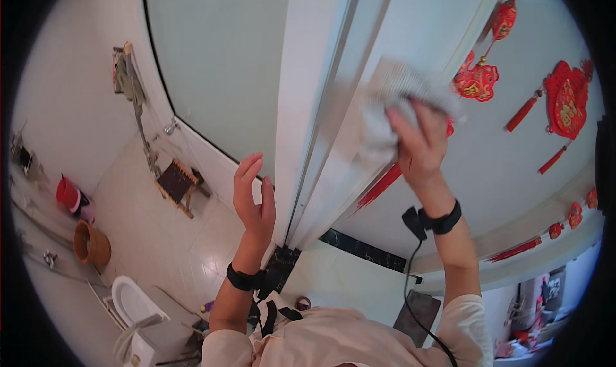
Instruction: The person wipes the toilet seat and rim with a cloth, then rinses the cloth in a bucket of water. After wringing it out, the person wipes the frosted glass panel on the bathroom door and the door frame.
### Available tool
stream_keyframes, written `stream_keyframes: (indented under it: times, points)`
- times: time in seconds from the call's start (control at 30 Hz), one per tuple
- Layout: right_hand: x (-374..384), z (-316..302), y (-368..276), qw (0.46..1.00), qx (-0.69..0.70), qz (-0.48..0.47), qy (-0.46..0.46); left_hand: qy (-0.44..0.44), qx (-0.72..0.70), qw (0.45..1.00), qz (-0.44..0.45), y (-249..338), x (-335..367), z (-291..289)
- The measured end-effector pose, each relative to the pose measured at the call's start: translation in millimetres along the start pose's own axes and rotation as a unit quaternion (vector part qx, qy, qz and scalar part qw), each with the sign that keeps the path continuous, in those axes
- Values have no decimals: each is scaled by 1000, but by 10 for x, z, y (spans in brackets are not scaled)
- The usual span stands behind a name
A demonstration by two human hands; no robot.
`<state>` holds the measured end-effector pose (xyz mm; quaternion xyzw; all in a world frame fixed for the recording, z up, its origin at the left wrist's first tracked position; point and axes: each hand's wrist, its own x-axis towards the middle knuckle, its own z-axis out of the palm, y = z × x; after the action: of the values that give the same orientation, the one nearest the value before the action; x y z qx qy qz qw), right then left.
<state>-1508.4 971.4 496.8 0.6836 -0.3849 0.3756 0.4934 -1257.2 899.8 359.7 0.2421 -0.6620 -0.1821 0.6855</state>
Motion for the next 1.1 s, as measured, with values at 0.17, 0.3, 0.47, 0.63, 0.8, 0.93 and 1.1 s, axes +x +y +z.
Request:
stream_keyframes:
  times: [0.17,0.3,0.47,0.63,0.8,0.93,1.1]
  points:
    - [-92,517,-261,997,25,17,-66,24,27,996,-76,-132,-411,-138]
    - [-1032,664,-655,987,27,39,-156,25,12,981,-193,-326,-796,-215]
    - [-2285,775,-998,956,130,30,-263,4,-110,930,-350,-567,-1356,29]
    - [-2964,673,-1209,869,172,-42,-462,-115,-187,857,-466,-718,-1908,304]
    - [-2618,510,-1439,855,279,179,-398,-157,-252,656,-694,-550,-2210,260]
    - [-2022,420,-1403,789,430,293,-327,-68,-431,563,-702,-294,-2014,287]
    - [-1372,179,-1386,728,491,277,-390,-60,-619,527,-579,-6,-1468,294]
